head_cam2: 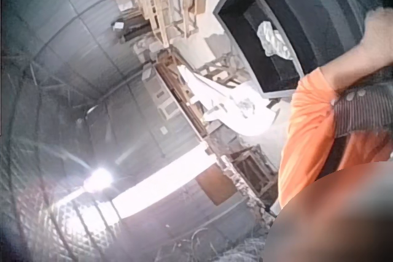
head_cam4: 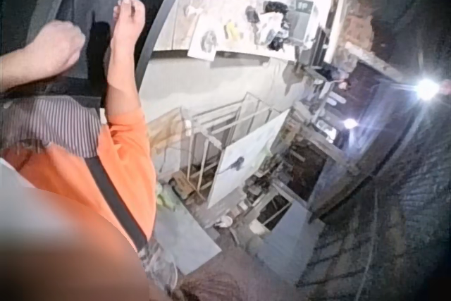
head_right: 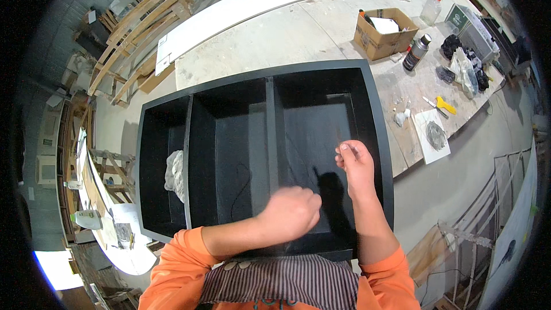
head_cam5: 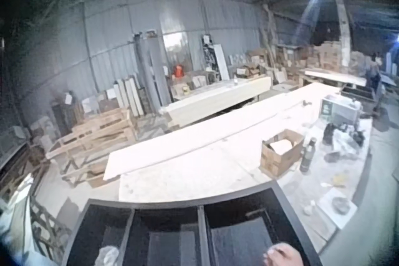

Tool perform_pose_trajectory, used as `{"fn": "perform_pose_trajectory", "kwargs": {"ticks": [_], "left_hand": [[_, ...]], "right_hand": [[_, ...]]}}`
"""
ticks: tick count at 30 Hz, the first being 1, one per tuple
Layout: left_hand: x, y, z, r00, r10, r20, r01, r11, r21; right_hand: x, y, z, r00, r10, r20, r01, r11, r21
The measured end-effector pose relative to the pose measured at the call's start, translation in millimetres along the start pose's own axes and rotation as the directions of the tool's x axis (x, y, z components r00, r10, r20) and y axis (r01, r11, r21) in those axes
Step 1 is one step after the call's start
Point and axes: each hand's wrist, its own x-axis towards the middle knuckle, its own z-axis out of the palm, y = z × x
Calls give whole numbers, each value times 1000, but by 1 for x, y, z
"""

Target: The person applies a thin strip of edge tape to the inner edges of a black three-compartment cabinet. They press the tape along the seams, smooth it with their fingers, and trim excess with a small blade.

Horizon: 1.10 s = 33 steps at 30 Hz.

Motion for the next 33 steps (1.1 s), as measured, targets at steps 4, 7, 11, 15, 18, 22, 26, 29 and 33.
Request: {"fn": "perform_pose_trajectory", "kwargs": {"ticks": [4, 7, 11, 15, 18, 22, 26, 29, 33], "left_hand": [[-2, 1, 15, 998, 33, 47, -31, 998, -61], [-1, -6, 15, 997, 38, 72, -34, 998, -56], [4, -25, -1, 1000, 23, 13, -23, 1000, -2], [13, -51, -18, 981, -86, -173, 78, 996, -54], [23, -84, -30, 863, -452, -227, 376, 873, -311], [37, -140, -48, 652, -758, 30, 380, 292, -877], [55, -172, -55, 552, -808, 207, 433, 65, -899], [72, -186, -51, 529, -818, 225, 440, 38, -897], [88, -203, -40, 532, -827, 182, 329, 4, -944]], "right_hand": [[2, 6, -4, 1000, -13, -5, 13, 1000, 4], [2, 10, -3, 999, -34, 31, 35, 999, -35], [-3, 8, 5, 989, -138, 47, 145, 963, -229], [-7, -7, 25, 977, -174, 122, 207, 912, -353], [8, -25, 50, 904, -333, 268, 424, 774, -470], [47, -40, 87, 701, -566, 434, 697, 414, -585], [81, -38, 114, 537, -619, 573, 793, 140, -593], [104, -34, 125, 412, -632, 657, 835, -28, -550], [124, -28, 128, 379, -639, 670, 841, -64, -537]]}}
